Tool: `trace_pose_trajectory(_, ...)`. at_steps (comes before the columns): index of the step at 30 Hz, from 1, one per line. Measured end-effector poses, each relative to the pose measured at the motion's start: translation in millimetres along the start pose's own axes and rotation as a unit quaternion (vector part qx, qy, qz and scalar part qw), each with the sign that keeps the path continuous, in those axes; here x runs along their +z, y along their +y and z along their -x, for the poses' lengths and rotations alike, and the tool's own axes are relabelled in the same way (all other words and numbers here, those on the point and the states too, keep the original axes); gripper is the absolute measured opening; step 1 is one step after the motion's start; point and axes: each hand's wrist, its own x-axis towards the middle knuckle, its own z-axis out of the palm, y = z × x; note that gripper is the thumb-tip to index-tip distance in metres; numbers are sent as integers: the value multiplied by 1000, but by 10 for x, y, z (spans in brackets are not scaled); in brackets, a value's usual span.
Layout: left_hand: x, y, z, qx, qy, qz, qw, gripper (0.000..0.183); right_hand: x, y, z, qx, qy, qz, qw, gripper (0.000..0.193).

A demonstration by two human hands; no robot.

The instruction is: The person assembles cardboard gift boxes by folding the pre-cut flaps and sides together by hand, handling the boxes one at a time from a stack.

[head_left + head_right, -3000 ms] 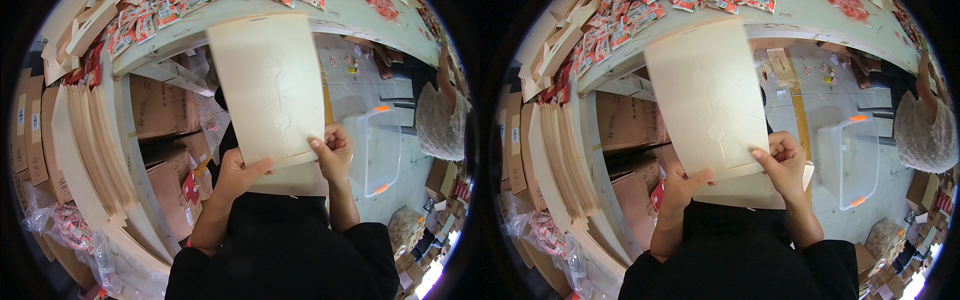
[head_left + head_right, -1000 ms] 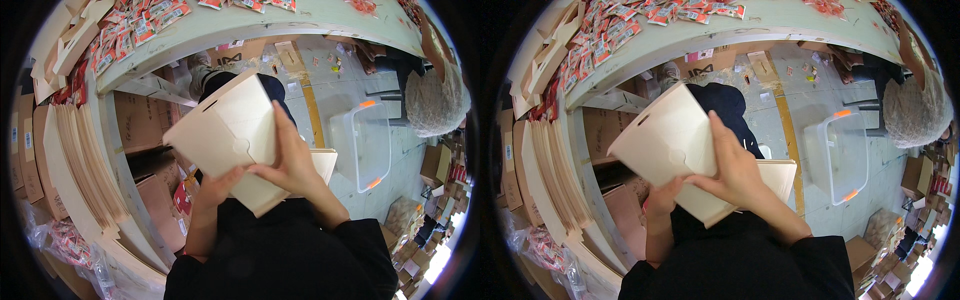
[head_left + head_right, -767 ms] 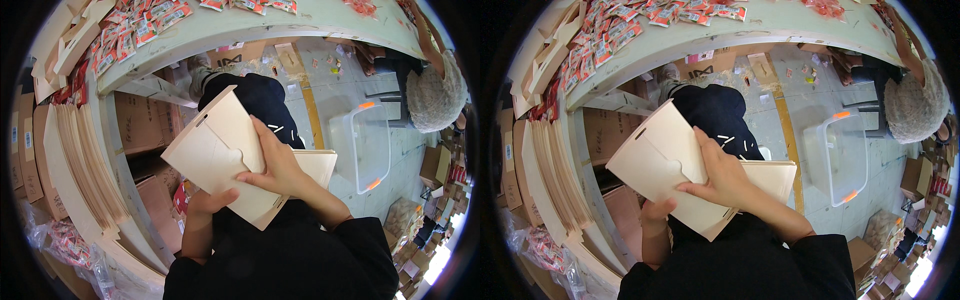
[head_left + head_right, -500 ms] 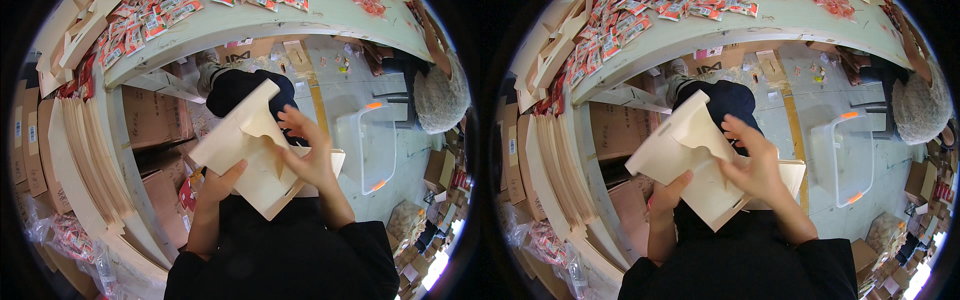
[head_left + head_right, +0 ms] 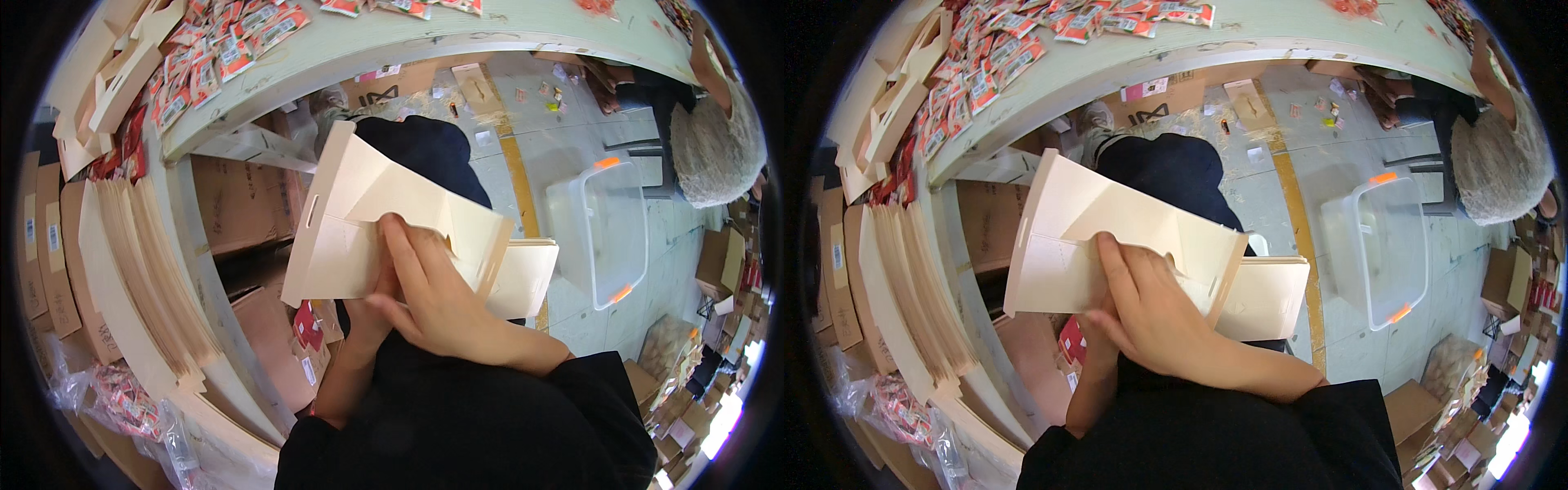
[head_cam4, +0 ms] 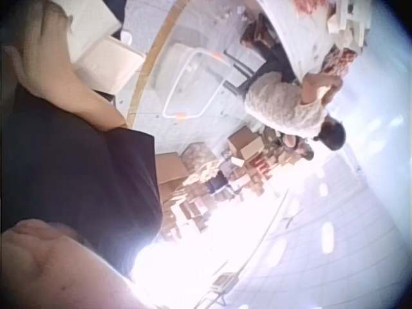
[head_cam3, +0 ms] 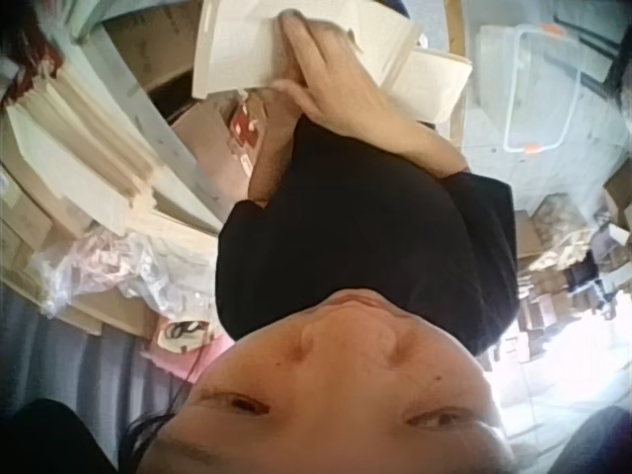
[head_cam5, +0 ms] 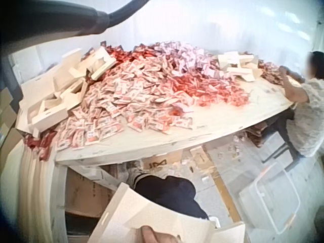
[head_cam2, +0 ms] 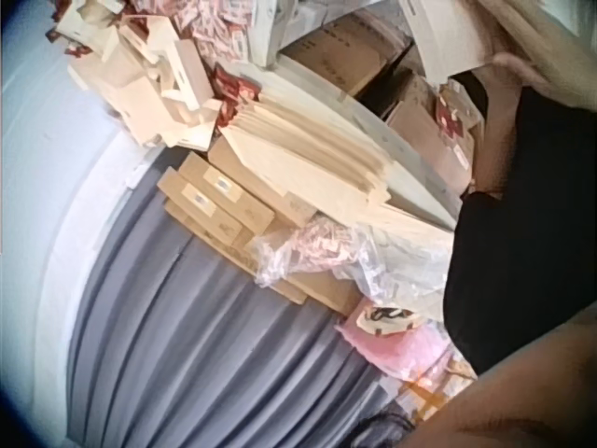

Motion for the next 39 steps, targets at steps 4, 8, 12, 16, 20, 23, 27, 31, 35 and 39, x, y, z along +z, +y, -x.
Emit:
trace_pose_trajectory(4, -160, -68, 96, 34, -101, -131, 986, 37, 23, 194, 27, 64, -64, 13, 996, 56)
trace_pose_trajectory(8, -225, 20, 54, 45, -110, 5, 993, 51, 84, 386, 115, -110, 80, -4, 991, 46)
trace_pose_trajectory(12, -227, 23, 41, 83, -133, 20, 987, 56, 38, 376, 120, -46, 79, -62, 994, 32)
trace_pose_trajectory(16, -171, -4, 13, 10, -16, 111, 994, 54, -136, 316, 130, 62, 3, -200, 978, 25)
trace_pose_trajectory(20, -234, 47, -44, 24, -16, -35, 999, 34, -143, 320, 42, 50, 8, -169, 984, 14)
trace_pose_trajectory(23, -187, 157, -112, 104, -7, -138, 985, 32, -134, 350, 30, 8, 4, -119, 993, 8)
trace_pose_trajectory(27, -232, 134, -125, 141, -60, -253, 955, 38, -105, 397, 3, -97, 42, -56, 993, 9)
trace_pose_trajectory(31, -447, 1, -106, 181, -108, -234, 949, 40, -125, 370, 24, -75, 18, -29, 997, 10)
trace_pose_trajectory(35, -652, -23, -124, -19, -188, 60, 980, 45, -134, 330, 77, -99, -78, -39, 991, 12)
trace_pose_trajectory(39, -476, -286, -352, -347, -204, 404, 822, 51, -31, 223, 67, -137, -120, -40, 982, 14)
